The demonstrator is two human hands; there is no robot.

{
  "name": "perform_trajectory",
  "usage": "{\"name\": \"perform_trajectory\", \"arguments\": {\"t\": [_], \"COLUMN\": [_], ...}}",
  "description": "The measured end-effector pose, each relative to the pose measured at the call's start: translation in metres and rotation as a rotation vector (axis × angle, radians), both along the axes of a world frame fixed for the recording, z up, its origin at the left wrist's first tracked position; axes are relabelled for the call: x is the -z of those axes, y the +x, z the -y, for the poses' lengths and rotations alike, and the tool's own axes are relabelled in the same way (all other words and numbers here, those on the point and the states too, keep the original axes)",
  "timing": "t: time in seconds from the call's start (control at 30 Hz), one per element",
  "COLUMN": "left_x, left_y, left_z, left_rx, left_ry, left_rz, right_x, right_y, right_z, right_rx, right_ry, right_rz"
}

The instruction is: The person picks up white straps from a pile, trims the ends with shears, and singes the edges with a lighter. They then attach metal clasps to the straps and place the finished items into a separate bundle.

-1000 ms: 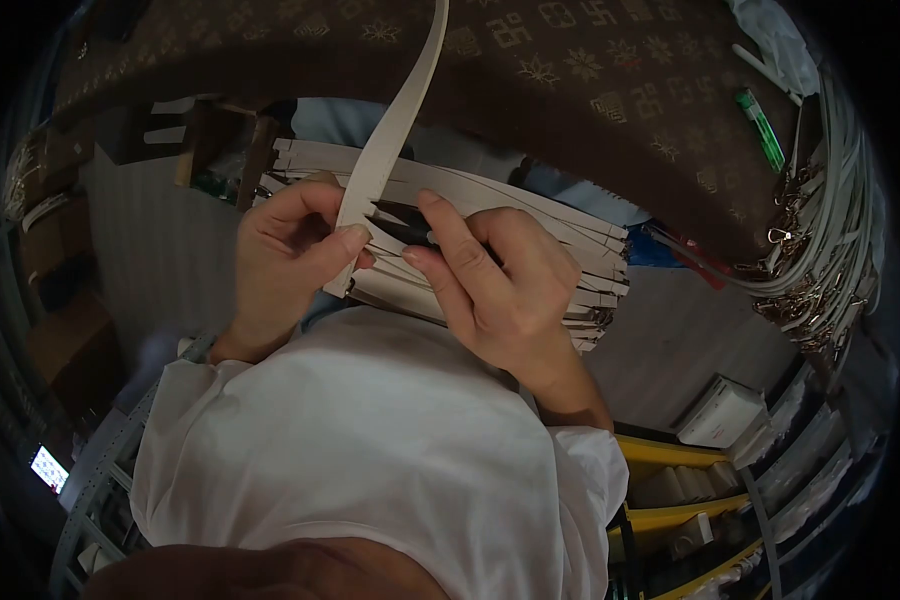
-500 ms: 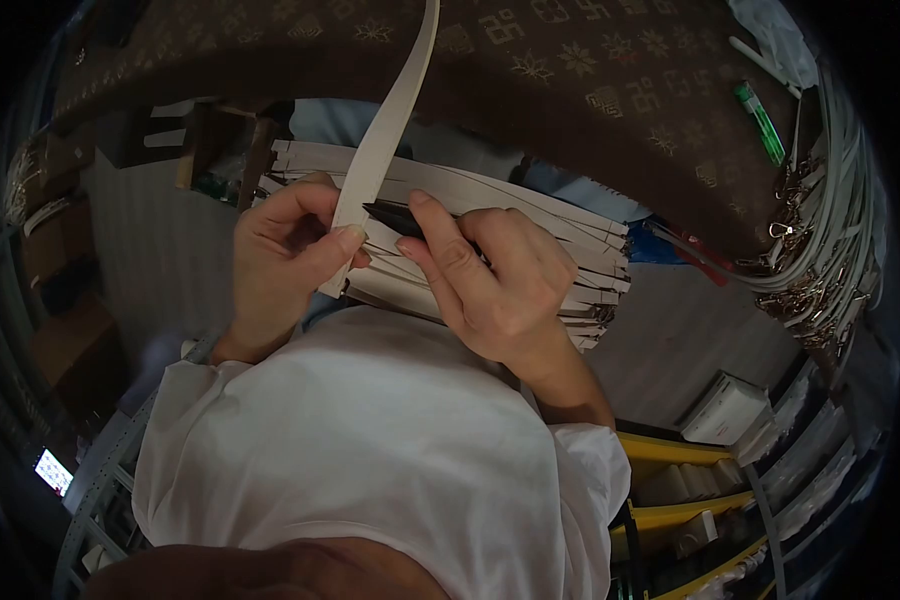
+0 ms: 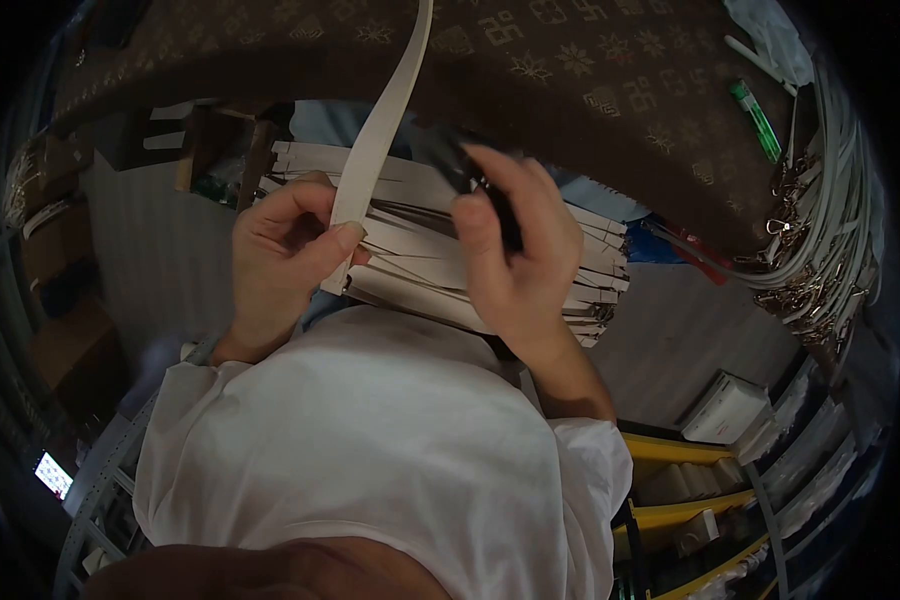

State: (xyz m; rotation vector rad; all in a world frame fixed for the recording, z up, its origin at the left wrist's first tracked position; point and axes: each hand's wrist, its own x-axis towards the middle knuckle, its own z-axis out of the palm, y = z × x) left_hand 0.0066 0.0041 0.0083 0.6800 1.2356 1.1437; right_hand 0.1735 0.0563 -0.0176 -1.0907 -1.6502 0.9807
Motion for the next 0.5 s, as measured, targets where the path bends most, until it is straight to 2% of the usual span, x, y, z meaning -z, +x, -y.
{"name": "perform_trajectory", "arguments": {"t": [0.03, 0.1, 0.13, 0.17, 0.23, 0.33, 0.4, 0.43, 0.5], "left_x": [0.0, 0.001, 0.003, 0.007, 0.008, 0.006, 0.016, 0.018, 0.02], "left_y": [0.0, 0.001, 0.001, 0.002, 0.0, -0.015, -0.028, -0.034, -0.045], "left_z": [0.0, -0.001, 0.0, 0.003, 0.007, 0.019, 0.032, 0.037, 0.047], "left_rx": [0.0, 0.058, 0.064, 0.031, -0.001, 0.062, 0.18, 0.184, 0.343], "left_ry": [0.004, -0.047, -0.037, 0.001, 0.061, 0.069, 0.188, 0.203, 0.282], "left_rz": [0.0, 0.02, 0.018, 0.028, 0.028, -0.06, -0.293, -0.304, -0.486], "right_x": [0.0, -0.004, -0.012, -0.015, -0.017, -0.028, -0.034, -0.043, -0.06], "right_y": [-0.003, -0.011, -0.019, -0.023, -0.033, -0.051, -0.064, -0.071, -0.086], "right_z": [-0.001, 0.0, -0.003, -0.007, -0.023, -0.056, -0.086, -0.098, -0.124], "right_rx": [0.057, -0.14, -0.278, -0.276, -0.307, -0.27, -0.324, -0.304, -0.282], "right_ry": [-0.105, -0.51, -0.59, -0.574, -0.793, -0.781, -0.74, -0.725, -0.675], "right_rz": [-0.125, -0.375, -0.299, -0.303, -0.288, -0.443, -0.544, -0.63, -0.78]}}
